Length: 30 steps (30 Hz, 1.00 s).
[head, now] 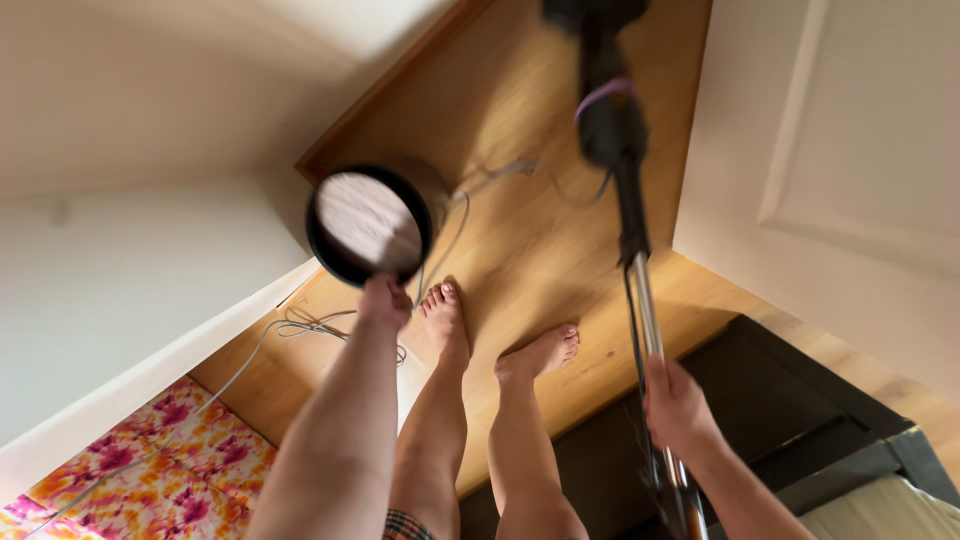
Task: The person vacuums the floor of a room by moving a cordless stick vacuum back and forth across different sections of the wooden floor, including near a bed and furniture. The person also handles the power cord and wraps it around the vacuum unit at the conclusion of the cleaning.
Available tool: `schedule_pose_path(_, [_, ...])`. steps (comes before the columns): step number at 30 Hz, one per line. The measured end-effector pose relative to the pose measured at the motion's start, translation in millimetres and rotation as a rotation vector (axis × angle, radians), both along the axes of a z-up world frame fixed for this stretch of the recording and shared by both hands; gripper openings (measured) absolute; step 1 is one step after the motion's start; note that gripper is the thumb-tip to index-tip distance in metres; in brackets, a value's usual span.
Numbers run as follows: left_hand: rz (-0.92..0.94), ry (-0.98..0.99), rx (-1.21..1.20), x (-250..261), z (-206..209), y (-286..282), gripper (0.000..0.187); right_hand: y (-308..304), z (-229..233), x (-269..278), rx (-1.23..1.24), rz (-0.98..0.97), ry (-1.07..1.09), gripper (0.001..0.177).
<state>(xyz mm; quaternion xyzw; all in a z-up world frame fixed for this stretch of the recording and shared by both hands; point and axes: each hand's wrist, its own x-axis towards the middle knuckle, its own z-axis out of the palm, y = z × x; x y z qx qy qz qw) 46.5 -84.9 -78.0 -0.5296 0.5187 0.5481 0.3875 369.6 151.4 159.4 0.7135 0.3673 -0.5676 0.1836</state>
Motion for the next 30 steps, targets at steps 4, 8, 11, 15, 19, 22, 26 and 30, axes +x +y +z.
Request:
schedule_pose_path(4, [0.033, -0.063, -0.043, 48.6, 47.2, -33.0, 0.017, -25.1, 31.1, 29.9, -0.013, 0.195, -0.099, 0.041])
schedule_pose_path(8, [0.103, -0.150, -0.131, 82.5, 98.4, -61.9, 0.015, -31.5, 56.1, 31.5, -0.017, 0.683, -0.121, 0.043])
schedule_pose_path(11, [0.051, -0.144, -0.181, 98.2, 119.7, -87.3, 0.012, -42.6, 67.5, 10.0, -0.042, 0.819, -0.093, 0.044])
schedule_pose_path(15, [0.009, -0.163, -0.186, 107.8, 129.6, -113.9, 0.016, -58.3, 69.2, -31.7, -0.079, 0.919, -0.037, 0.048])
schedule_pose_path(19, [0.015, -0.158, -0.156, 114.7, 134.5, -113.4, 0.018, -63.0, 58.4, -42.6, -0.108, 0.953, -0.050, 0.048])
schedule_pose_path(22, [0.045, -0.121, -0.137, 111.0, 126.7, -95.1, 0.019, -48.2, 37.7, -13.2, 0.084, 0.890, 0.068, 0.042])
schedule_pose_path(26, [0.166, -0.161, -0.144, 100.8, 112.0, -67.6, 0.021, -16.8, 15.6, 65.8, -0.046, 0.798, -0.143, 0.052])
schedule_pose_path(30, [0.084, -0.089, 0.003, 82.5, 74.4, -26.5, 0.008, -27.0, 10.5, 157.5, 0.053, 0.724, -0.144, 0.046])
